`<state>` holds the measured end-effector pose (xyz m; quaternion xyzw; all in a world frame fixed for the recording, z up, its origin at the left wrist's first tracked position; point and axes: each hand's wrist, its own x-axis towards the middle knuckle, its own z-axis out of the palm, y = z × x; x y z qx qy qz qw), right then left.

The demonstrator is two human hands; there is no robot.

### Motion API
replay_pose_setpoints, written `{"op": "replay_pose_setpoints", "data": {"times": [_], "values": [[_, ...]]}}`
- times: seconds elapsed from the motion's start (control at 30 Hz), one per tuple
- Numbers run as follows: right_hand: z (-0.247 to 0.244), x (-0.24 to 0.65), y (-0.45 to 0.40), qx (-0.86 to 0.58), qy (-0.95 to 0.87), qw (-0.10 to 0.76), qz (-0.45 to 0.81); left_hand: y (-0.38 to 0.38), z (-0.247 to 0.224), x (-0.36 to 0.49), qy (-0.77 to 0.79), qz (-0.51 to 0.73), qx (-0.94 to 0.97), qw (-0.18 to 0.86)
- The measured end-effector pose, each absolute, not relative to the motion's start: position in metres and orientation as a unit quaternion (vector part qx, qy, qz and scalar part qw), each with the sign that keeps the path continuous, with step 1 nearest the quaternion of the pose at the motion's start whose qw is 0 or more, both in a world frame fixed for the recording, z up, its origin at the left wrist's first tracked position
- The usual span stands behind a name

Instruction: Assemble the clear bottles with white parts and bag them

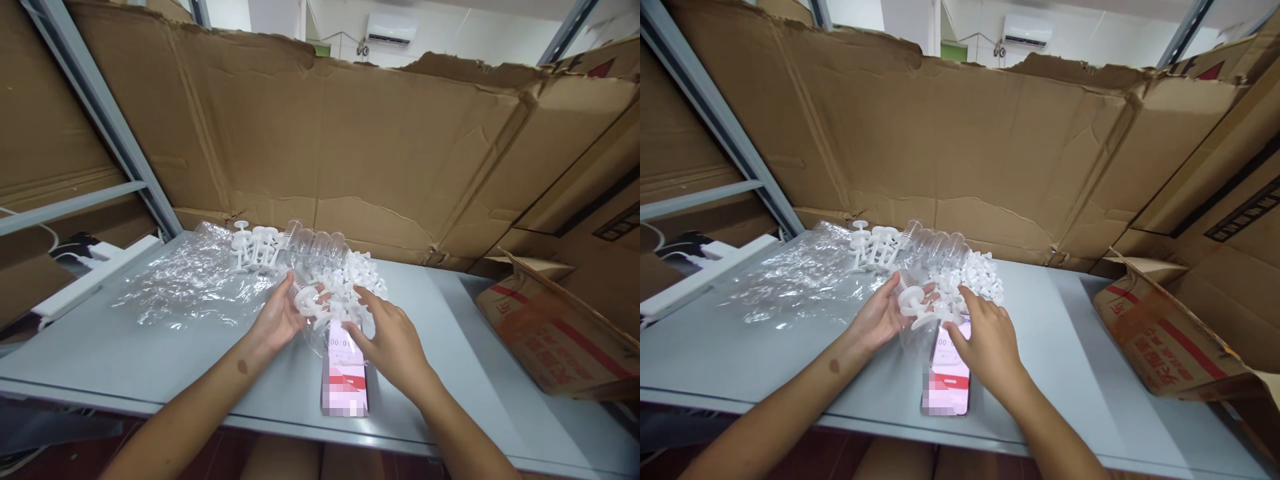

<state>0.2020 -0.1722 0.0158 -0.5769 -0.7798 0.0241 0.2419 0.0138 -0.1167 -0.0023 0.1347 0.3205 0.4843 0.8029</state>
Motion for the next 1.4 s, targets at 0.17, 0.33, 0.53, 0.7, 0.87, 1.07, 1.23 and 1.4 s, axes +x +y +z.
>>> {"op": "replay_pose_setpoints", "data": {"times": [0.17, 0.33, 0.53, 0.7, 0.87, 1.07, 1.23, 1.4], "values": [[0.015, 0.201, -0.169, -0.612, -0.762, 0.213, -0.021, -0.121, -0.001, 0.019, 0.322, 0.466, 0.137, 0.813], [0.013, 0.195, -0.167, -0.617, -0.753, 0.214, -0.079, -0.121, -0.005, 0.02, 0.315, 0.463, 0.148, 0.815], [0.017, 0.196, -0.168, -0.61, -0.758, 0.227, -0.033, -0.122, -0.003, 0.021, 0.303, 0.442, 0.142, 0.832], [0.025, 0.204, -0.173, -0.597, -0.757, 0.255, 0.071, -0.119, -0.007, 0.019, 0.302, 0.487, 0.124, 0.81], [0.027, 0.205, -0.173, -0.608, -0.736, 0.278, 0.101, -0.117, -0.009, 0.014, 0.271, 0.579, 0.096, 0.763], [0.029, 0.208, -0.174, -0.586, -0.713, 0.353, 0.156, -0.118, -0.005, 0.012, 0.278, 0.581, 0.064, 0.762], [0.026, 0.213, -0.165, -0.55, -0.657, 0.38, 0.348, -0.12, -0.006, 0.014, 0.218, 0.599, 0.1, 0.764], [0.02, 0.22, -0.151, -0.519, -0.59, 0.419, 0.455, -0.127, -0.003, 0.021, 0.207, 0.58, 0.117, 0.779]]}}
